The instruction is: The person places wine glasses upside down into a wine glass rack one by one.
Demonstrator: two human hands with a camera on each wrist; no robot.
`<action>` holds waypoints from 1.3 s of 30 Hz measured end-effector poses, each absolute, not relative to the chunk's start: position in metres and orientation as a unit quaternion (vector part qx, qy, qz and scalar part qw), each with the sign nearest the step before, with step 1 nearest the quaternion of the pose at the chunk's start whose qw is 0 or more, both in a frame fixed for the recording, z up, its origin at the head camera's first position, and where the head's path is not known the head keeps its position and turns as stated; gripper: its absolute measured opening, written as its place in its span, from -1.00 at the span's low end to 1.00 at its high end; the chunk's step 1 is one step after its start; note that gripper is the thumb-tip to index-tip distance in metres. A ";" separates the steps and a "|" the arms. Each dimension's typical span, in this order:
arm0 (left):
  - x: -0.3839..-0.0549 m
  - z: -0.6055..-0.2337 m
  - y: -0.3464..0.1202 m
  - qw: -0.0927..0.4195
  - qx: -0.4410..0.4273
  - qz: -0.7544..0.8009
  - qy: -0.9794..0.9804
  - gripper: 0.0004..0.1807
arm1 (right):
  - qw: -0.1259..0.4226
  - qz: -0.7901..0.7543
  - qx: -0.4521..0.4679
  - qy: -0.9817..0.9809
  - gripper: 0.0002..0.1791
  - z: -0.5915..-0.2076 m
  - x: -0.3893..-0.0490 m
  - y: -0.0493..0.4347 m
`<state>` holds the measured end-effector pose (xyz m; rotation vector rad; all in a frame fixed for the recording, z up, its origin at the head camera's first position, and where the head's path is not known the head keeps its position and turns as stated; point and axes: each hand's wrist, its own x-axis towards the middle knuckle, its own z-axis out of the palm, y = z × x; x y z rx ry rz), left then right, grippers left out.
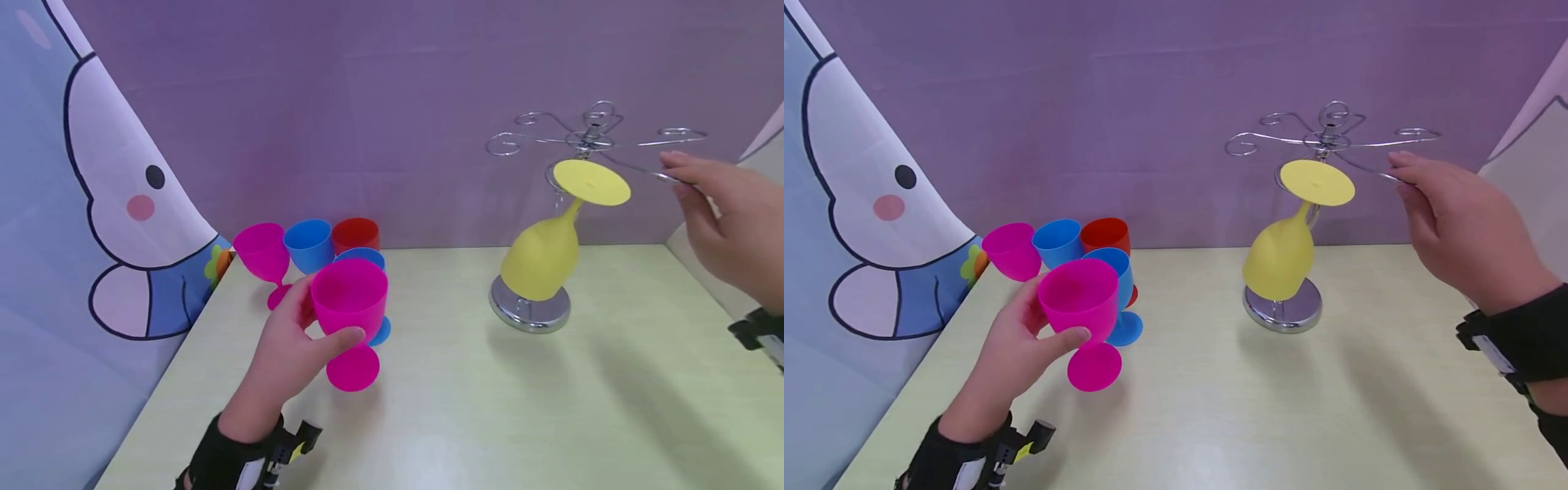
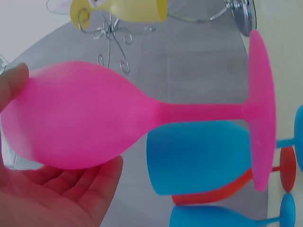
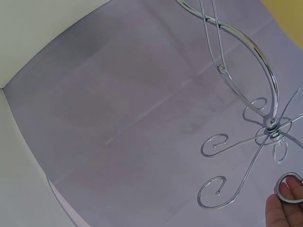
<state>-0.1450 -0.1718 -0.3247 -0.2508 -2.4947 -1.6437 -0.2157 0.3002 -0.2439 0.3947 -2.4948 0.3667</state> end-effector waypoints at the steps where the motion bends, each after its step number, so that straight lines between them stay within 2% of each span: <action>1: -0.144 -0.325 -0.170 0.064 -0.089 -0.546 -0.830 -0.09 | 0.290 0.136 0.149 -0.935 -0.57 -0.243 -0.215 0.300; 6: -0.141 -0.325 -0.162 0.040 -0.100 -0.540 -0.835 -0.09 | 0.287 0.129 0.149 -0.937 -0.56 -0.242 -0.213 0.298; 24: -0.127 -0.325 -0.143 0.017 -0.133 -0.544 -0.828 -0.12 | 0.264 0.132 0.150 -0.944 -0.53 -0.240 -0.211 0.287; 34: -0.123 -0.327 -0.134 0.008 -0.169 -0.545 -0.821 -0.15 | 0.340 0.132 0.217 -0.905 -0.61 -0.239 -0.207 0.272; 39: -0.123 -0.330 -0.123 -0.020 -0.162 -0.560 -0.812 -0.14 | 0.358 0.120 0.228 -0.897 -0.63 -0.240 -0.205 0.266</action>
